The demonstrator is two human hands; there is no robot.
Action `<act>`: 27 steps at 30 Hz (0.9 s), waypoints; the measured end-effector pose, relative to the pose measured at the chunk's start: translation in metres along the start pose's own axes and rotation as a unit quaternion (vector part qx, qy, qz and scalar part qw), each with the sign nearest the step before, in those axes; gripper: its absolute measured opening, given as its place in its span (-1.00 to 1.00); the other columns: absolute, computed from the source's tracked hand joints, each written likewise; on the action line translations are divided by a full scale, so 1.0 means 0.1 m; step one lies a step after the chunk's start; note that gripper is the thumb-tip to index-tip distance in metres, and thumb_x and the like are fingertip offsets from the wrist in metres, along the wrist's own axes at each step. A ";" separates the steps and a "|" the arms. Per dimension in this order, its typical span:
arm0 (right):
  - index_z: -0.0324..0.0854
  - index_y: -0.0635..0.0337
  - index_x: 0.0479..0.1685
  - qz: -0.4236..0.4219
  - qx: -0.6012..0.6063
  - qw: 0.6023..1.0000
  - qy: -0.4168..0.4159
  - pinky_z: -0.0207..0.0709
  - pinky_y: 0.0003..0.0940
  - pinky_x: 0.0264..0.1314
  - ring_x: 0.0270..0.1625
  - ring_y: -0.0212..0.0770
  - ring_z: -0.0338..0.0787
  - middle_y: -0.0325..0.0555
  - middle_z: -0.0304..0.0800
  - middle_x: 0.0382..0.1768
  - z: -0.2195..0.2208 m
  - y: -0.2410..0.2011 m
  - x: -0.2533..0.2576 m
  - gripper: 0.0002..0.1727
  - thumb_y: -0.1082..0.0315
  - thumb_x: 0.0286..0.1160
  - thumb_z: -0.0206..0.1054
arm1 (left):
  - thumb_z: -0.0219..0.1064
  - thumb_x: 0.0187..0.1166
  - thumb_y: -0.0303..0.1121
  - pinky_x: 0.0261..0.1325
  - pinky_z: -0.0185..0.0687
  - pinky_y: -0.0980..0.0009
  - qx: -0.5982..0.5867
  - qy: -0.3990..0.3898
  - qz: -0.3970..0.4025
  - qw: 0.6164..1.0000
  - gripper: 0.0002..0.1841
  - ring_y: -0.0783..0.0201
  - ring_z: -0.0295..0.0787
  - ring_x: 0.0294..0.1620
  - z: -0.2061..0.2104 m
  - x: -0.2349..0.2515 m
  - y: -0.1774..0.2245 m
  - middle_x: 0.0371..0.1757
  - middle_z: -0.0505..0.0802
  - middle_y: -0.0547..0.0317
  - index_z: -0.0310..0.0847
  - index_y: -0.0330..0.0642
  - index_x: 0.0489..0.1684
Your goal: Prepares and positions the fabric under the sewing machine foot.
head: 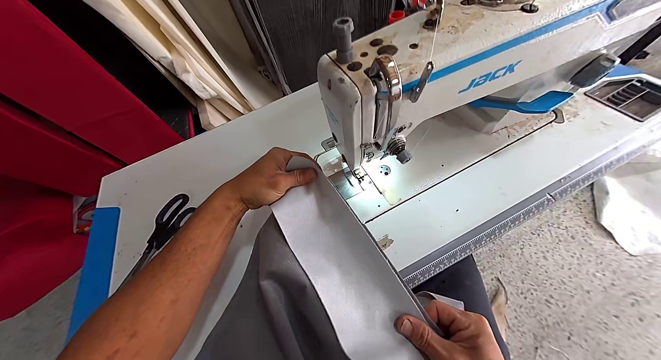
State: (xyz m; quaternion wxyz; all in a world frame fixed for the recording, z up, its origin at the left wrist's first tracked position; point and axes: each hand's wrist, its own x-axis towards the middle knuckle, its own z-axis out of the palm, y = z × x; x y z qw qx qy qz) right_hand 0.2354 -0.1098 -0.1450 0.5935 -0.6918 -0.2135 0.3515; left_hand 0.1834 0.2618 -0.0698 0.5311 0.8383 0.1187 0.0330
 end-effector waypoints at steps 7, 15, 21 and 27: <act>0.72 0.15 -0.52 0.001 -0.043 0.999 0.020 0.50 -0.56 -0.59 -0.66 -0.56 0.61 -0.36 0.70 -0.68 -0.06 0.08 0.00 -0.81 0.35 0.36 0.59 | 0.30 0.63 -0.51 -0.20 0.83 0.44 0.027 -0.017 -0.044 0.999 -0.87 0.43 0.87 -0.34 0.08 0.05 -0.06 -0.33 0.92 0.18 0.81 -0.24 -0.15; 0.78 0.16 -0.42 0.074 -0.044 0.996 0.001 0.57 -0.53 -0.53 -0.62 -0.52 0.67 -0.33 0.76 -0.64 -0.09 0.15 0.13 -0.85 0.32 0.47 0.51 | 0.32 0.67 -0.43 -0.23 0.73 0.40 0.114 -0.064 -0.120 0.984 -0.87 0.39 0.80 -0.39 0.12 0.25 -0.22 -0.39 0.87 0.16 0.79 -0.23 -0.20; 0.75 0.16 -0.42 0.073 -0.018 0.997 0.012 0.59 -0.54 -0.52 -0.61 -0.52 0.69 -0.32 0.76 -0.63 -0.05 0.17 0.12 -0.87 0.38 0.47 0.50 | 0.37 0.64 -0.42 -0.14 0.81 0.38 0.044 -0.079 -0.183 0.979 -0.89 0.33 0.87 -0.30 0.12 0.24 -0.13 -0.29 0.91 0.09 0.78 -0.24 -0.08; 0.75 0.16 -0.45 0.075 -0.007 0.997 0.016 0.55 -0.56 -0.55 -0.63 -0.54 0.66 -0.35 0.75 -0.65 -0.06 0.14 0.09 -0.89 0.42 0.38 0.55 | 0.45 0.56 -0.45 -0.18 0.83 0.38 0.043 -0.035 -0.184 0.981 -0.93 0.34 0.89 -0.35 0.16 0.27 -0.17 -0.35 0.93 0.10 0.82 -0.26 -0.22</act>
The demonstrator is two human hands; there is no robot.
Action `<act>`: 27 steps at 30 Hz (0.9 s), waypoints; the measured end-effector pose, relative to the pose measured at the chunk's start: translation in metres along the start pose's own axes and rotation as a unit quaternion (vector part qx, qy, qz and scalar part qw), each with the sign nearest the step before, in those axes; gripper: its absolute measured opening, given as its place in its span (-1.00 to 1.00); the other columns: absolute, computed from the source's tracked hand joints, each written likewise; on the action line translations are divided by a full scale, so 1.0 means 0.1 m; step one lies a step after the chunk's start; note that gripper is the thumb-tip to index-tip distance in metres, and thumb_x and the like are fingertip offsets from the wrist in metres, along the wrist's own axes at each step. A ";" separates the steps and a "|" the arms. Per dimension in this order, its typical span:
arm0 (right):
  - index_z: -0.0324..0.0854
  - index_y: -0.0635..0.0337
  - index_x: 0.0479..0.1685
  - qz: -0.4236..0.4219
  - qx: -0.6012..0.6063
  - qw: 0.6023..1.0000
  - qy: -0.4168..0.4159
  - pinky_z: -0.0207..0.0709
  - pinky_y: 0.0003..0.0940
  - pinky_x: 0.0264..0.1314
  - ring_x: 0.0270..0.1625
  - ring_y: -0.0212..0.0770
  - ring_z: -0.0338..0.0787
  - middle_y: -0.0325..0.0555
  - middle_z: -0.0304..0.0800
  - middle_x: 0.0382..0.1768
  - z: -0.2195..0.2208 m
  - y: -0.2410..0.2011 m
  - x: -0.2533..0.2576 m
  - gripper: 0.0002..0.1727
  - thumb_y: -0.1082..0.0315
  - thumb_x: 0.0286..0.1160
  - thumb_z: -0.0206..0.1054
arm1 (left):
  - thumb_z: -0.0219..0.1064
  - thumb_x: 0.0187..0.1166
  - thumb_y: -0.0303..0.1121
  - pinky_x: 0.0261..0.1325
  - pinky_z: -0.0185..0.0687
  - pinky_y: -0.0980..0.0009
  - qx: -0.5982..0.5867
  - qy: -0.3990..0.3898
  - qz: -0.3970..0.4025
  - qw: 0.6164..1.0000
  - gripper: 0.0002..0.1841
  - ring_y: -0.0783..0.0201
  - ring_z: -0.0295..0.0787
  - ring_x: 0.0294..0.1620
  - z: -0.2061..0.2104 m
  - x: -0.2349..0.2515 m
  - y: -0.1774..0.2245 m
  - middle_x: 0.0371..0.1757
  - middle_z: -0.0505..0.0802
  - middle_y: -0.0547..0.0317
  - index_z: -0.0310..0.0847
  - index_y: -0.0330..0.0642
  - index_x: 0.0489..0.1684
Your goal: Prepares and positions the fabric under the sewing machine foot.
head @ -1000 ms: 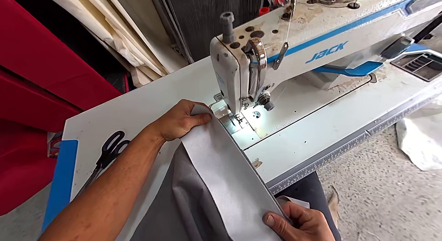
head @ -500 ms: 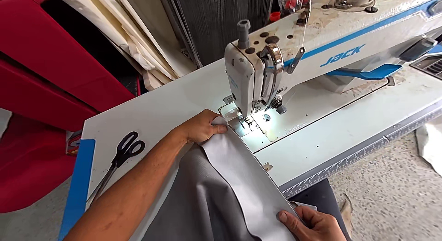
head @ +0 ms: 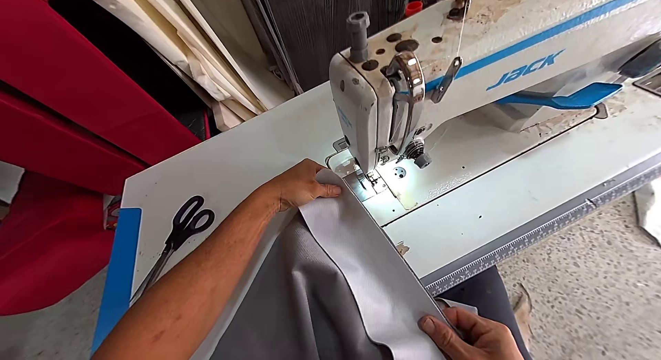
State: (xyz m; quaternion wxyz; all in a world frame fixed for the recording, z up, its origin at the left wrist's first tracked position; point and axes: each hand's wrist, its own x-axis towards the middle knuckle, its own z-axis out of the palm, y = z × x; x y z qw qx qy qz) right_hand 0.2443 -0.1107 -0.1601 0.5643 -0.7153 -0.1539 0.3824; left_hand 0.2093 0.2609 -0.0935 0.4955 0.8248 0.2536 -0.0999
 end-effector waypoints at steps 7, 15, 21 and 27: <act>0.77 0.14 -0.49 0.032 0.029 0.999 0.008 0.59 -0.52 -0.56 -0.64 -0.48 0.68 -0.30 0.76 -0.66 0.00 -0.07 0.05 -0.89 0.45 0.31 0.58 | 0.43 0.58 -0.48 -0.25 0.79 0.41 0.018 -0.005 -0.004 1.000 -0.93 0.36 0.85 -0.43 0.01 0.13 0.13 -0.41 0.90 0.09 0.80 -0.29 -0.25; 0.73 0.13 -0.56 0.027 0.041 0.999 0.021 0.56 -0.53 -0.59 -0.67 -0.48 0.65 -0.30 0.73 -0.70 -0.01 -0.03 0.03 -0.82 0.45 0.24 0.63 | 0.34 0.66 -0.47 -0.23 0.80 0.43 0.014 -0.039 0.013 0.999 -0.87 0.38 0.86 -0.40 -0.06 0.10 0.12 -0.40 0.90 0.11 0.79 -0.29 -0.24; 0.66 0.08 -0.64 0.032 0.030 0.999 0.029 0.49 -0.53 -0.66 -0.73 -0.48 0.58 -0.31 0.66 -0.76 0.02 -0.06 0.06 -0.73 0.39 0.14 0.71 | 0.34 0.65 -0.48 -0.27 0.71 0.46 0.034 -0.029 0.048 0.998 -0.88 0.43 0.79 -0.43 -0.09 0.11 0.06 -0.44 0.85 0.17 0.77 -0.26 -0.29; 0.65 0.08 -0.64 0.054 0.043 0.997 0.035 0.52 -0.52 -0.65 -0.73 -0.46 0.60 -0.30 0.67 -0.75 0.04 -0.09 0.08 -0.73 0.38 0.18 0.69 | 0.52 0.52 -0.24 0.19 0.64 -0.16 0.267 0.085 0.014 0.960 -0.67 -0.01 0.81 0.08 0.10 0.12 0.15 0.01 0.87 -0.07 0.77 -0.19 0.15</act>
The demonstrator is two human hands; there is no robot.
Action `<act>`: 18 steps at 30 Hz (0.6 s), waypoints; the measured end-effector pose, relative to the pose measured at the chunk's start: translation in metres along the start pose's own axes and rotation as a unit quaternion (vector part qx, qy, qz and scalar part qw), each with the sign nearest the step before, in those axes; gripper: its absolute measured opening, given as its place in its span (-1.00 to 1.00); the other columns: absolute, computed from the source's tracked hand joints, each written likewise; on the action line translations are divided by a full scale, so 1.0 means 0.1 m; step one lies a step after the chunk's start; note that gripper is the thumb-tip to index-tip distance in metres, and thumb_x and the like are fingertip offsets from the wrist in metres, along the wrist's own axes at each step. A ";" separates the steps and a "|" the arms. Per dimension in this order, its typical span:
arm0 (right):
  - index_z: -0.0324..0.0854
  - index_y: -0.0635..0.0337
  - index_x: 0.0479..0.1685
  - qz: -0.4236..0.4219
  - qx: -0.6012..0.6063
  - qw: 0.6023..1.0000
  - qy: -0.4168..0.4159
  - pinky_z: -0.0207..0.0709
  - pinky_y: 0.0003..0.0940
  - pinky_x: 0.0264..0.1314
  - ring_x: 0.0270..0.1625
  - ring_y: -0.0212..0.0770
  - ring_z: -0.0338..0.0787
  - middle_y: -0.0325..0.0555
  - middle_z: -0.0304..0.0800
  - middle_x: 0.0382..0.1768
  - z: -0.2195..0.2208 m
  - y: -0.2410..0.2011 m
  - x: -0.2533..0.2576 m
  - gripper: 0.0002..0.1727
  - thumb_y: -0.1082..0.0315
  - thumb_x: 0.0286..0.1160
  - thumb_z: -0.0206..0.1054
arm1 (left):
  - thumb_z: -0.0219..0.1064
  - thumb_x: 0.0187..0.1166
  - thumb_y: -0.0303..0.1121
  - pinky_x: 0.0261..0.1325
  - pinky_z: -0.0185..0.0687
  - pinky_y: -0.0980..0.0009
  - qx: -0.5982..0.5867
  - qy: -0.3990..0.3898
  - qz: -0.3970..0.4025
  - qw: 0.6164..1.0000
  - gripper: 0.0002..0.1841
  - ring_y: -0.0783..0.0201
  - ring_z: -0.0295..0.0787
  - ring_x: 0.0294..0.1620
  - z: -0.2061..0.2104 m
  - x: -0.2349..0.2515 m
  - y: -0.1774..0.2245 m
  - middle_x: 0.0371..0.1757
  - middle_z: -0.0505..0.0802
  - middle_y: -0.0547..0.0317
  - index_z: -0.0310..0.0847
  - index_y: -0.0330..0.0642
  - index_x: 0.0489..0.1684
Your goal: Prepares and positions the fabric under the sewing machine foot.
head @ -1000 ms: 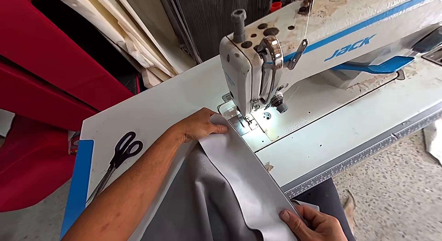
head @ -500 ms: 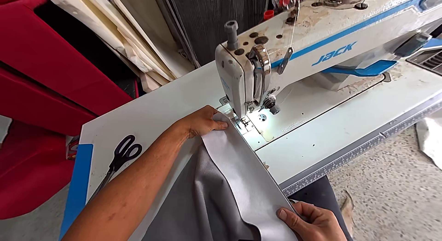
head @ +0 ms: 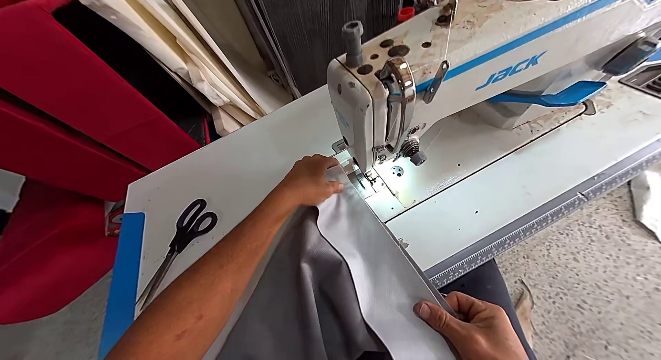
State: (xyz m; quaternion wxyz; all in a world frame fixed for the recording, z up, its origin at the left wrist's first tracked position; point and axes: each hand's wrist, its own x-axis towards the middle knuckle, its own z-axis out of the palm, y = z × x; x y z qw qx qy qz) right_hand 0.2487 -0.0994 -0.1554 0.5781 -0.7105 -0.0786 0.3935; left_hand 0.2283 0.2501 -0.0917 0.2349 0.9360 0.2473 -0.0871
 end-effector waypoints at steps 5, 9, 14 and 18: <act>0.67 0.13 -0.61 0.011 0.015 1.000 0.003 0.56 -0.49 -0.63 -0.72 -0.42 0.63 -0.24 0.70 -0.74 0.02 0.05 -0.01 -0.75 0.40 0.17 0.69 | 0.67 0.29 -0.20 0.33 0.49 -0.25 0.105 0.233 0.032 0.966 -0.25 -0.24 0.62 0.37 0.22 -0.25 0.07 0.35 0.69 -0.21 0.49 -0.24 0.52; 0.66 0.11 -0.61 0.014 0.012 1.000 0.004 0.56 -0.49 -0.63 -0.72 -0.43 0.64 -0.26 0.70 -0.74 0.03 0.05 -0.01 -0.75 0.38 0.19 0.68 | 0.32 0.63 -0.34 0.42 0.48 -0.18 0.120 0.288 0.078 0.947 -0.75 -0.17 0.60 0.44 0.43 -0.66 0.32 0.33 0.75 -0.11 0.73 -0.25 0.15; 0.65 0.10 -0.63 0.013 0.020 1.000 0.006 0.55 -0.50 -0.65 -0.73 -0.43 0.62 -0.26 0.68 -0.75 0.03 0.05 0.00 -0.74 0.38 0.19 0.68 | 0.17 0.74 -0.09 0.40 0.55 -0.01 0.136 0.228 0.060 0.962 -0.61 0.01 0.60 0.47 0.87 -0.70 0.19 0.41 0.74 0.11 0.73 -0.09 0.31; 0.63 0.10 -0.61 0.011 0.042 0.999 0.004 0.57 -0.50 -0.63 -0.71 -0.42 0.64 -0.26 0.70 -0.73 0.01 0.06 0.01 -0.74 0.41 0.20 0.66 | 0.02 0.74 -0.05 0.48 0.48 0.02 0.127 0.288 0.062 0.947 -0.53 0.06 0.59 0.52 1.06 -0.66 0.06 0.53 0.70 0.15 0.76 -0.08 0.28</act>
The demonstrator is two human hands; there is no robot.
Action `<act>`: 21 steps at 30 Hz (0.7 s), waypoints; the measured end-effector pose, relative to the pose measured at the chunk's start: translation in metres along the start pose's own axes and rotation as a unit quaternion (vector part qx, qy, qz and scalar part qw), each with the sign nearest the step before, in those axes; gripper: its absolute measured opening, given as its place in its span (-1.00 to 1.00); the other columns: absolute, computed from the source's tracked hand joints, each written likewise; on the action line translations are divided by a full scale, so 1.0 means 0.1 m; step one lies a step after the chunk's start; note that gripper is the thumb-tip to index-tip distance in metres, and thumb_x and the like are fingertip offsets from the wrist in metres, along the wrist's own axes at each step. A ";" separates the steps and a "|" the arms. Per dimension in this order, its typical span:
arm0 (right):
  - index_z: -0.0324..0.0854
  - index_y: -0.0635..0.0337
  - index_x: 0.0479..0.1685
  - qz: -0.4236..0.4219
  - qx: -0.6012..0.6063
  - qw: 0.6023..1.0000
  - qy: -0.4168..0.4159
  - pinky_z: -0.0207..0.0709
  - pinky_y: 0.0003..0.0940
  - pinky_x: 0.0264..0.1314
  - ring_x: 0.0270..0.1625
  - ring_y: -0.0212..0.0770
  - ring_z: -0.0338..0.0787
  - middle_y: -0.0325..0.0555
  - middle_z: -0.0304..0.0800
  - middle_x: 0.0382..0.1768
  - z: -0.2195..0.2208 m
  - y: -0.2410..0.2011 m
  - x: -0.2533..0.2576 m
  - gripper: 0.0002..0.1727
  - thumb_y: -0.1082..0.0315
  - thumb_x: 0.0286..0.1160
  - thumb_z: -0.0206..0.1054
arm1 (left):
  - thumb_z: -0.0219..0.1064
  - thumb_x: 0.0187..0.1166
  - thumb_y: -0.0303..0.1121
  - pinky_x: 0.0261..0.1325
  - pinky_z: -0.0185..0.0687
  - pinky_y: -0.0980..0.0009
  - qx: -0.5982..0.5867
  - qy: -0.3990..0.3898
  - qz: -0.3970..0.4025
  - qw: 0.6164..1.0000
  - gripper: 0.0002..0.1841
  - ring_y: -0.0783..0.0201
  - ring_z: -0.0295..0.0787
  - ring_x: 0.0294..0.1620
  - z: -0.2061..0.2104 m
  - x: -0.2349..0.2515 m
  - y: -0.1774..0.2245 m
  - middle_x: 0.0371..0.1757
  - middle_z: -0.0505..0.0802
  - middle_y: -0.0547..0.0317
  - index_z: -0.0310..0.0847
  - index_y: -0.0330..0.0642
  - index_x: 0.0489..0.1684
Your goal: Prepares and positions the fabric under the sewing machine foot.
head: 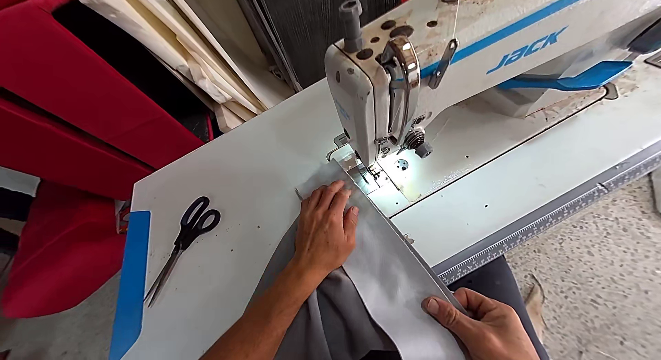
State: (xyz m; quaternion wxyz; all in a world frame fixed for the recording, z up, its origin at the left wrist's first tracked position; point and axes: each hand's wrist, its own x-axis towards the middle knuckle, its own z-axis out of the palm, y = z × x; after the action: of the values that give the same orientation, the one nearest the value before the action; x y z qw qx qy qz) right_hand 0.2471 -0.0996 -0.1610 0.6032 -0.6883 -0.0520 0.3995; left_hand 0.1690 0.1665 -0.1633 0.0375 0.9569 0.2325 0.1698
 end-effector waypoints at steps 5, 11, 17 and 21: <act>0.61 0.10 -0.54 -0.004 0.012 1.000 -0.005 0.59 -0.50 -0.61 -0.69 -0.42 0.65 -0.27 0.70 -0.71 -0.02 0.02 0.02 -0.76 0.45 0.23 0.64 | -0.05 0.73 -0.10 0.45 0.44 0.04 0.020 0.002 0.008 1.000 -0.48 0.10 0.56 0.56 0.00 0.00 0.02 0.57 0.69 0.22 0.63 -0.02 0.52; 0.57 0.06 -0.60 -0.025 0.044 0.999 0.004 0.59 -0.52 -0.58 -0.69 -0.46 0.65 -0.31 0.71 -0.71 -0.19 -0.01 -0.01 -0.72 0.55 0.24 0.57 | -0.06 0.72 -0.13 0.52 0.42 0.06 0.013 0.016 0.014 1.000 -0.49 0.10 0.57 0.56 0.07 0.02 0.19 0.54 0.72 0.20 0.71 -0.01 0.45; 0.60 0.07 -0.56 -0.013 0.062 0.998 -0.009 0.64 -0.50 -0.55 -0.66 -0.45 0.68 -0.30 0.74 -0.68 -0.28 0.02 -0.03 -0.74 0.55 0.24 0.59 | -0.03 0.71 -0.11 0.47 0.46 0.11 0.004 0.029 0.018 0.999 -0.51 0.15 0.60 0.53 0.10 0.06 0.29 0.50 0.76 0.25 0.75 0.02 0.40; 0.60 0.06 -0.46 -0.109 0.003 0.994 -0.017 0.58 -0.55 -0.58 -0.64 -0.55 0.66 -0.43 0.73 -0.65 -0.17 -0.05 -0.14 -0.77 0.45 0.25 0.62 | -0.01 0.71 -0.12 0.48 0.51 0.11 0.000 0.037 0.019 0.999 -0.52 0.15 0.63 0.52 0.10 0.08 0.25 0.46 0.79 0.24 0.78 -0.02 0.34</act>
State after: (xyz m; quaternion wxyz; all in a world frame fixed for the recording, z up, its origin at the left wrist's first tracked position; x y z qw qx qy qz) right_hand 0.2504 -0.1194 -0.1507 0.6443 -0.6698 -0.1360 0.3432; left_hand 0.1898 0.1481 -0.1665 0.0255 0.9543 0.2155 0.2054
